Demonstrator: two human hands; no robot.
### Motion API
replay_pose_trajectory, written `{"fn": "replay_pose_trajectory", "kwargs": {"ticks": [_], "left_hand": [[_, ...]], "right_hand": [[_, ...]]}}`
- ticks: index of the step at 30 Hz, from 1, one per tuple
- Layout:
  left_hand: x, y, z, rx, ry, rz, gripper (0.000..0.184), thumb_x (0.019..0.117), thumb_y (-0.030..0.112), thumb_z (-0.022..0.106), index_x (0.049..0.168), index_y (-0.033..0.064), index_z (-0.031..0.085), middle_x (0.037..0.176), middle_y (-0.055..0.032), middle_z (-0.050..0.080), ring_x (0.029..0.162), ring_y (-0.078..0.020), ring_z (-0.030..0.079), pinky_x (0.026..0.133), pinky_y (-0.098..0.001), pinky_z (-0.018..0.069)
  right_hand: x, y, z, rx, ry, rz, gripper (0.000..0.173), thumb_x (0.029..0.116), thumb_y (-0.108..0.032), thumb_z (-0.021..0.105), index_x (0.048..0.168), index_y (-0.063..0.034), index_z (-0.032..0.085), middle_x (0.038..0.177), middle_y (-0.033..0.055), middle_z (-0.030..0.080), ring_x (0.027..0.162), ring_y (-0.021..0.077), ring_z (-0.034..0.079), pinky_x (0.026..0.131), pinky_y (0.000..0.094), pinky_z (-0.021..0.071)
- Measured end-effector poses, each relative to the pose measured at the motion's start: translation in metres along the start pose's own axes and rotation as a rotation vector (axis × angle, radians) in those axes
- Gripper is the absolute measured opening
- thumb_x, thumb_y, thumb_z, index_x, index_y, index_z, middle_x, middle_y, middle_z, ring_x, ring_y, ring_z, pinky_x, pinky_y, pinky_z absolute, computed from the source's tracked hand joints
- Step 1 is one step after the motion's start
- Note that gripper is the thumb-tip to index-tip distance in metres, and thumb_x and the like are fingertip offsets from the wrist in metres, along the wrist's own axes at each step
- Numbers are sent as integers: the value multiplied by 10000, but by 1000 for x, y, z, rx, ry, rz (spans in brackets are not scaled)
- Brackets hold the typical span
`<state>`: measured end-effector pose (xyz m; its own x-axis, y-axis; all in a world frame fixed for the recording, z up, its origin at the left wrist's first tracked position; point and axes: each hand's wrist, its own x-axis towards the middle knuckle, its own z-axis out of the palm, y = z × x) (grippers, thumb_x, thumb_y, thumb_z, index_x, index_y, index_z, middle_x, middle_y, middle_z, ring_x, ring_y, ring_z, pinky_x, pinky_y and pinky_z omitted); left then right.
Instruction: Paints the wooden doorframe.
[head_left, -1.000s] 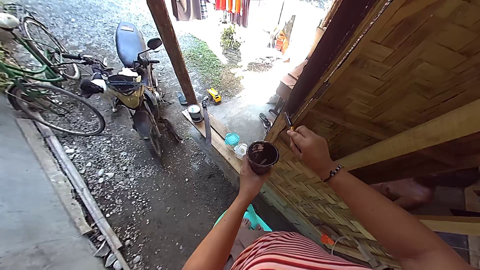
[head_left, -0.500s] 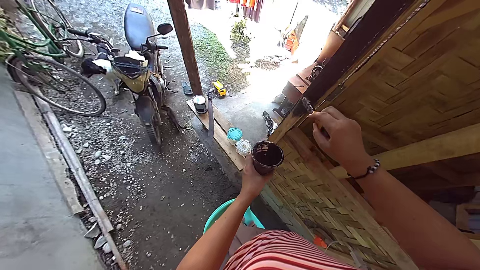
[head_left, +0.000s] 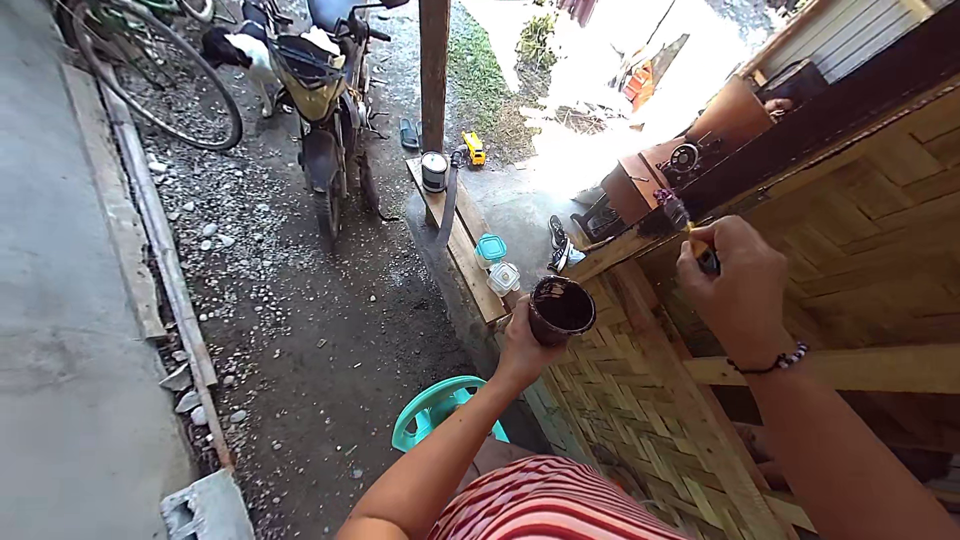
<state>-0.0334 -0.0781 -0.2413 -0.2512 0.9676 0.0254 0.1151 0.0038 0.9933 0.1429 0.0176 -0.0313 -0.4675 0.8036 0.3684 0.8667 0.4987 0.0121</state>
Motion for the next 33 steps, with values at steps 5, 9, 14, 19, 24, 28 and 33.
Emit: {"fn": "replay_pose_trajectory", "kwargs": {"ticks": [5, 9, 14, 19, 24, 28, 33], "left_hand": [[0, 1, 2, -5, -10, -3, 925, 687, 267, 925, 1436, -2, 453, 1258, -171, 668, 1200, -218, 649, 1071, -406, 509], [-1, -1, 4, -30, -4, 14, 930, 686, 268, 927, 1435, -6, 450, 1256, -169, 667, 1188, -205, 654, 1065, -392, 516], [-3, 0, 3, -27, -16, -7, 930, 694, 280, 921, 1439, -13, 449, 1268, -173, 663, 1203, -209, 647, 1075, -391, 506], [-3, 1, 4, -29, -17, 11, 924, 690, 270, 924, 1434, -7, 451, 1258, -168, 665, 1195, -203, 649, 1070, -387, 510], [-7, 1, 3, -26, -14, 7, 938, 680, 270, 927, 1437, -10, 448, 1260, -172, 664, 1202, -211, 647, 1075, -394, 507], [-10, -2, 2, -14, -13, 31, 922, 678, 269, 926, 1423, -10, 460, 1245, -170, 670, 1194, -211, 650, 1067, -390, 512], [-14, -5, 0, -22, 8, 85, 905, 657, 246, 929, 1405, 6, 478, 1227, -147, 676, 1172, -189, 658, 1048, -381, 529]], "right_hand": [[5, 10, 19, 41, -65, -14, 191, 966, -83, 627, 1085, 65, 646, 997, 247, 672, 816, 415, 686, 667, 592, 548], [18, 13, -9, 12, 7, 28, 223, 985, -118, 596, 1104, 65, 642, 1004, 269, 673, 840, 442, 679, 681, 621, 529], [10, -5, -24, 0, 67, -14, 254, 992, -145, 575, 1131, 58, 636, 1034, 253, 656, 827, 394, 665, 667, 558, 534], [6, 14, 0, 30, 30, -16, 206, 976, -100, 610, 1095, 64, 648, 1019, 263, 672, 820, 422, 680, 653, 590, 536], [-6, 3, -2, 67, 10, -41, 232, 982, -121, 598, 1127, 52, 657, 1047, 235, 669, 829, 367, 679, 683, 548, 561], [-2, 15, 34, 121, -99, -72, 144, 943, -44, 659, 1058, 41, 676, 996, 212, 688, 831, 369, 696, 699, 556, 566], [7, 21, 26, 23, -90, -31, 153, 970, -84, 618, 1066, 31, 646, 980, 219, 668, 789, 392, 678, 625, 579, 534]]}}
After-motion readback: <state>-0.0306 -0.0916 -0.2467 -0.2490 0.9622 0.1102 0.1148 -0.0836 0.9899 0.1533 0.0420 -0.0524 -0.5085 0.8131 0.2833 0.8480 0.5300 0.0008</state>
